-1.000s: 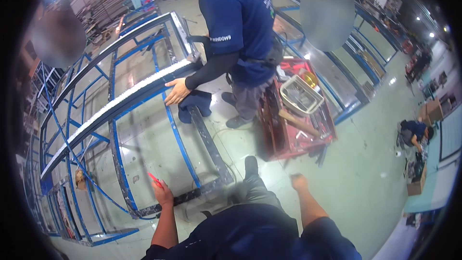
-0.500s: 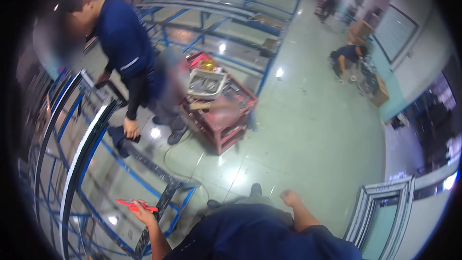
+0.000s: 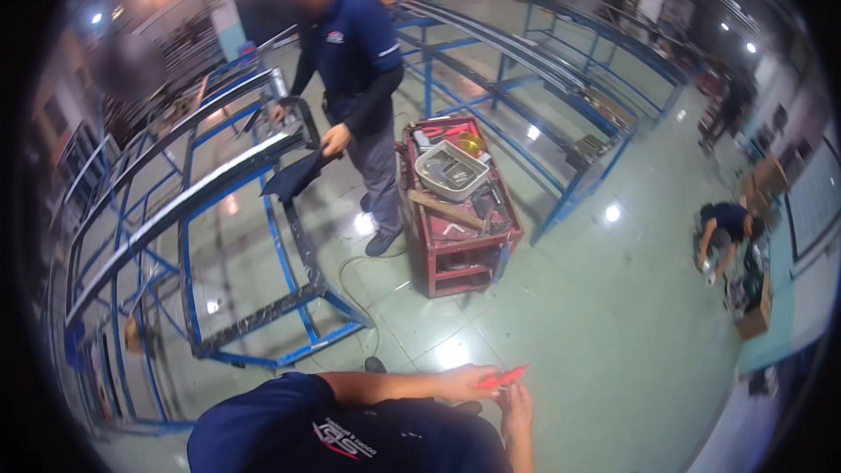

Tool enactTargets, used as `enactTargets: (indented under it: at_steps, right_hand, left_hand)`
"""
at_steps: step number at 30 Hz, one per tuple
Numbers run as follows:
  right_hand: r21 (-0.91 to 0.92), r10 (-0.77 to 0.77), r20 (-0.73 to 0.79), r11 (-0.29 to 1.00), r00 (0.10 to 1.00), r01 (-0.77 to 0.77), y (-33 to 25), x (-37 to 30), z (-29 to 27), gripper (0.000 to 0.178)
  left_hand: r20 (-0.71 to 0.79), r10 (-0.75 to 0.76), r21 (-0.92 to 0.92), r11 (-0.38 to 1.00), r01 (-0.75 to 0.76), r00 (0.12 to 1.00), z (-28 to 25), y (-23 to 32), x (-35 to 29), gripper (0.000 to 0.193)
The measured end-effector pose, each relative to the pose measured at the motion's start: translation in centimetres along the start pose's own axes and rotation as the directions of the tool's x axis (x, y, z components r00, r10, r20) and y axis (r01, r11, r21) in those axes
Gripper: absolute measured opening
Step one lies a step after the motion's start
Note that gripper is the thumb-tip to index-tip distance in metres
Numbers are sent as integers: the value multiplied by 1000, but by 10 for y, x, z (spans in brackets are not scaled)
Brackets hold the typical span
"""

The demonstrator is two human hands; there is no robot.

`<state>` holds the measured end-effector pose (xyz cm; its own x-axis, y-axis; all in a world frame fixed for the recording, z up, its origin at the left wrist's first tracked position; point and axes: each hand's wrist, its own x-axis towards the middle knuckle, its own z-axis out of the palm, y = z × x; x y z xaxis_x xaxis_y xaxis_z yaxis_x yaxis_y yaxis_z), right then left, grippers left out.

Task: The person holds a cutter and a cloth while assisting another worker in clamping a metal window frame with a C-clamp. The person then walks across the workshop to a table and picks up a black phone case.

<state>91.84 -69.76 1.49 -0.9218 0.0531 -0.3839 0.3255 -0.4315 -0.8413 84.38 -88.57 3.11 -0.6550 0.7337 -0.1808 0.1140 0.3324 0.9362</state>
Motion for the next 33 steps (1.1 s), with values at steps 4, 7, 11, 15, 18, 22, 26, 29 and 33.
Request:
enactTargets:
  at_steps: [4,7,11,15,18,22,26,29,33]
  right_hand:
    - [-61,18,44,998,999,-15,-18,11,-48,36]
    - [-159,72,82,986,994,-59,-28,20,-71,33]
    - [-145,128,29,982,991,-123,-32,25,-70,30]
    - [-113,171,41,980,984,-166,-17,43,-76,28]
    - [-177,164,66,973,984,-150,-20,53,-69,28]
    - [-162,193,74,970,978,-179,-22,63,-50,27]
    - [-136,208,75,971,975,-197,-22,70,-25,26]
    - [-215,221,123,958,967,-192,-18,78,-8,25]
    - [-263,213,149,950,966,-169,-12,83,29,26]
  left_hand:
    - [-65,121,-123,984,-128,991,34,14,34,51]
    - [38,18,4,1000,-19,999,32,26,43,48]
    - [-34,83,-31,996,-84,996,41,15,51,44]
    - [-43,82,45,996,-80,996,31,0,56,46]
    - [-59,-6,71,997,10,998,17,1,50,46]
    - [-99,-21,-8,1000,20,995,7,-10,43,46]
    - [-152,-31,-4,1000,31,988,-9,-21,26,43]
    - [-201,-20,19,1000,25,979,-26,-22,7,43]
    - [-250,-25,2,1000,26,968,-48,-34,-16,41]
